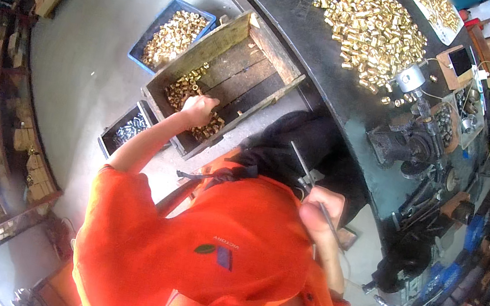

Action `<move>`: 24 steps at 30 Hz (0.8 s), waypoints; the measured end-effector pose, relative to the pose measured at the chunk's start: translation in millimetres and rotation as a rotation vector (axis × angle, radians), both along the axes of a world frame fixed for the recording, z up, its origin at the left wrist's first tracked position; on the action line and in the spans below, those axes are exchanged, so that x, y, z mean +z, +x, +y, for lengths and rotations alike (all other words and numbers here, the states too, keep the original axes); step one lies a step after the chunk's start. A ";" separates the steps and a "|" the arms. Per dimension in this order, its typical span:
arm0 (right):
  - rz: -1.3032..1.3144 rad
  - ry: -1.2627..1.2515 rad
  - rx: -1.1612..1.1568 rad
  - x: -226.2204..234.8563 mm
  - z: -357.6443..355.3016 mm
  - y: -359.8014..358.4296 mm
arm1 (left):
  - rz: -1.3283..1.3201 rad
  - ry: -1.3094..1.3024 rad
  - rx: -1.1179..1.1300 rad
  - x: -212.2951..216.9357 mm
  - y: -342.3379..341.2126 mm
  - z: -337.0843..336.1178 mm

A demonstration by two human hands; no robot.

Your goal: The person repeatedly picks up brass cartridge casings from a wooden crate and uses a metal rod to clean the interior of each casing. After cleaning, the casings are placed onto a pile on the workbench. The person continues this process for the duration of the clip.

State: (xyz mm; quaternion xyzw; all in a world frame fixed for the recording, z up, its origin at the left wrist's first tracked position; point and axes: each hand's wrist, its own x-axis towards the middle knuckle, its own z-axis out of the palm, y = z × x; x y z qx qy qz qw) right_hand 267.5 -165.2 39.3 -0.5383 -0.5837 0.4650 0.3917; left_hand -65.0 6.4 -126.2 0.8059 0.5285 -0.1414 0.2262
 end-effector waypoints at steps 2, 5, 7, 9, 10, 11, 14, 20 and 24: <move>0.011 -0.002 -0.029 0.8 -0.3 -2.5 | 0.044 -0.018 -0.040 -3.7 3.3 3.8; 0.004 -0.012 -0.054 3.2 -3.5 -1.7 | 0.042 -0.015 -0.064 -23.2 -2.5 6.4; -0.005 -0.017 -0.060 -0.1 -5.6 0.2 | 0.020 0.000 -0.082 -33.5 -6.7 9.6; 0.012 -0.037 -0.053 0.4 -5.9 -1.0 | 0.018 0.023 -0.066 -42.0 -11.5 12.4; 0.021 -0.047 -0.049 1.3 -5.8 -1.5 | 0.022 0.040 -0.037 -46.5 -12.7 12.9; 0.026 -0.046 -0.046 3.6 -5.3 -2.3 | 0.025 0.056 -0.009 -50.9 -13.1 13.9; 0.028 -0.033 -0.042 9.3 -3.9 -4.4 | 0.051 -0.076 -0.075 -63.3 -24.1 28.4; 0.017 0.067 -0.034 3.5 -2.3 3.5 | -1.136 -0.544 0.569 84.1 33.9 22.7; -0.001 0.097 0.007 13.1 7.8 0.7 | -1.157 -0.620 0.239 150.0 86.7 -2.3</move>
